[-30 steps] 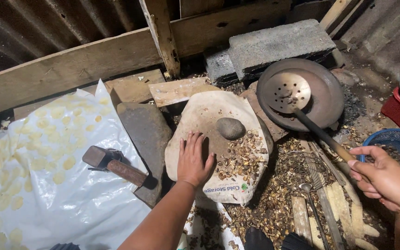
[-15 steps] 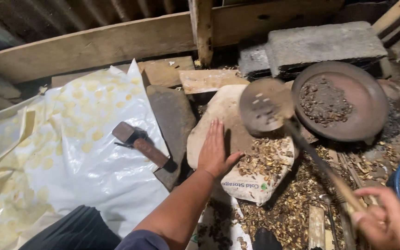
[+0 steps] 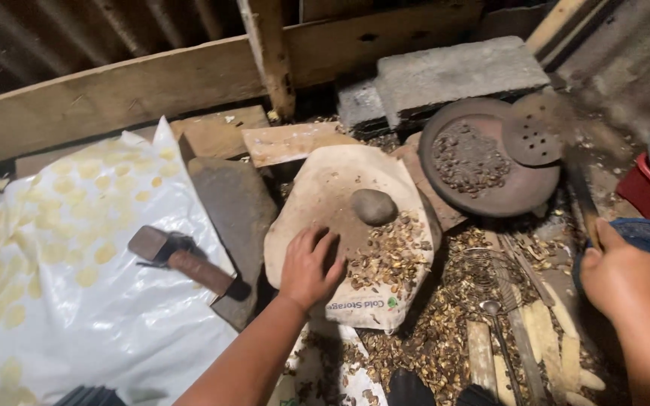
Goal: Cracking nuts with a stone, flattening dough circles with a mallet, and stirring nuts in a pan
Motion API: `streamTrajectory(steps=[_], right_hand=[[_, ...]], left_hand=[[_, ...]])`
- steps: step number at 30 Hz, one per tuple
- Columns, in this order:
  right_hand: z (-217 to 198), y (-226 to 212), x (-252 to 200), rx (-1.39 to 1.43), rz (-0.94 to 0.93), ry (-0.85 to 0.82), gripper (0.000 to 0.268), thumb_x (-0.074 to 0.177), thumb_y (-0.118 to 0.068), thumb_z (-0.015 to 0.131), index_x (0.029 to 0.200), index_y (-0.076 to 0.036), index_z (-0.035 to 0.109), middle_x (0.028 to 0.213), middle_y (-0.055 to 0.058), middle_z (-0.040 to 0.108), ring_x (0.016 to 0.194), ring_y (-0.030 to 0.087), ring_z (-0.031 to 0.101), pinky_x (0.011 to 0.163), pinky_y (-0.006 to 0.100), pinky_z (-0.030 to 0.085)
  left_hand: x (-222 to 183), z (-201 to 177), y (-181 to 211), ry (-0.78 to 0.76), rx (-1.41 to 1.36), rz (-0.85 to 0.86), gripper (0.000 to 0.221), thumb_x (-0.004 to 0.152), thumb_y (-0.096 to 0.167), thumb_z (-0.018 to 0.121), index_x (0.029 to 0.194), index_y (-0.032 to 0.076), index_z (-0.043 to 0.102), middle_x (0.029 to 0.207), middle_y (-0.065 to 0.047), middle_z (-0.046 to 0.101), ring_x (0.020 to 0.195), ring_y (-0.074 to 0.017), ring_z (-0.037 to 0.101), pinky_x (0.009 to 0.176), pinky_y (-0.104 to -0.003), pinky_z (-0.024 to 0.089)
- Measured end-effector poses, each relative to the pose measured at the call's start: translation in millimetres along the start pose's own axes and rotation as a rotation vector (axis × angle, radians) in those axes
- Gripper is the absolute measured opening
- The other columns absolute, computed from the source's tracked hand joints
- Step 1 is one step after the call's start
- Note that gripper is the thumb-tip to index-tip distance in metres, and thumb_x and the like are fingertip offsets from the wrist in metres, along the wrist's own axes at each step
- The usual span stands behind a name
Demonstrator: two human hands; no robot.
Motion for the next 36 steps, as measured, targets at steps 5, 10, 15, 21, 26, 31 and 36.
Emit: streamTrajectory(steps=[5, 10, 15, 21, 26, 31, 36], right_hand=[[1.8, 25.6, 28.0, -0.024, 0.0, -0.237, 0.053, 0.098, -0.029, 0.06, 0.15, -0.023, 0.06, 0.119, 0.019, 0.081, 0.091, 0.042, 0.082, 0.081, 0.046, 0.065], [-32.6, 0.9, 13.9, 0.911, 0.204, -0.634, 0.044, 0.101, -0.002, 0.058, 0.143, -0.01, 0.066, 0.063, 0.016, 0.05, 0.04, 0.02, 0.029, 0.03, 0.035, 0.019], [-4.9, -17.6, 3.3, 1.175, 0.169, -0.598, 0.045, 0.102, -0.001, 0.052, 0.145, -0.005, 0.062, 0.065, 0.014, 0.053, 0.04, 0.015, 0.031, 0.03, 0.03, 0.024], [-49.4, -49.6, -60.8, 0.514, 0.033, -0.269, 0.053, 0.102, -0.005, 0.053, 0.154, -0.005, 0.045, 0.125, 0.03, 0.067, 0.034, 0.022, 0.05, 0.027, 0.033, 0.045], [-60.3, -56.4, -51.5, 0.458, 0.055, -0.249, 0.058, 0.105, -0.003, 0.051, 0.162, -0.006, 0.039, 0.098, 0.031, 0.079, 0.033, 0.023, 0.052, 0.026, 0.034, 0.048], [-21.9, -66.4, -11.0, 0.339, 0.068, -0.372, 0.052, 0.105, -0.017, 0.05, 0.157, -0.016, 0.048, 0.127, 0.026, 0.071, 0.074, 0.036, 0.075, 0.065, 0.046, 0.062], [12.2, -158.0, -7.5, 0.284, -0.646, 0.039, 0.052, 0.088, -0.018, 0.061, 0.138, -0.008, 0.062, 0.137, 0.023, 0.057, 0.121, 0.042, 0.06, 0.102, 0.054, 0.052]], left_hand=[[-6.0, -3.7, -5.6, -0.019, -0.038, 0.025, 0.035, 0.093, 0.028, 0.065, 0.123, 0.01, 0.069, 0.135, -0.01, 0.059, 0.13, -0.0314, 0.05, 0.111, -0.044, 0.042], [7.2, 7.2, -5.6, -0.016, -0.117, -0.106, 0.017, 0.091, 0.014, 0.07, 0.105, 0.01, 0.079, 0.13, -0.008, 0.066, 0.119, -0.0264, 0.062, 0.103, -0.036, 0.055], [11.1, 15.5, -4.9, 0.051, -0.122, -0.022, 0.017, 0.09, 0.016, 0.072, 0.103, 0.012, 0.081, 0.123, -0.008, 0.07, 0.111, -0.0253, 0.063, 0.096, -0.033, 0.057], [11.9, 6.4, -1.6, 0.092, -0.13, 0.064, 0.03, 0.087, 0.011, 0.072, 0.117, 0.01, 0.073, 0.111, -0.004, 0.073, 0.1, -0.022, 0.062, 0.09, -0.032, 0.054], [11.9, 8.8, 2.1, 0.11, -0.108, 0.006, 0.016, 0.09, 0.016, 0.073, 0.104, 0.01, 0.077, 0.106, -0.002, 0.069, 0.099, -0.022, 0.06, 0.085, -0.032, 0.054], [10.0, 11.5, -1.8, 0.084, -0.154, -0.041, 0.015, 0.088, 0.02, 0.075, 0.101, 0.011, 0.077, 0.108, -0.004, 0.066, 0.103, -0.024, 0.059, 0.089, -0.034, 0.053], [7.3, 20.0, -11.3, 0.049, -0.186, -0.108, 0.02, 0.092, 0.024, 0.073, 0.108, 0.014, 0.074, 0.114, -0.008, 0.064, 0.113, -0.0302, 0.058, 0.098, -0.04, 0.051]])
Point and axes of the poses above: each hand's wrist, its own x-axis towards the middle knuckle, its own z-axis out of the palm, y = z × x, the point moved 1 cm from there along x, towards the middle knuckle
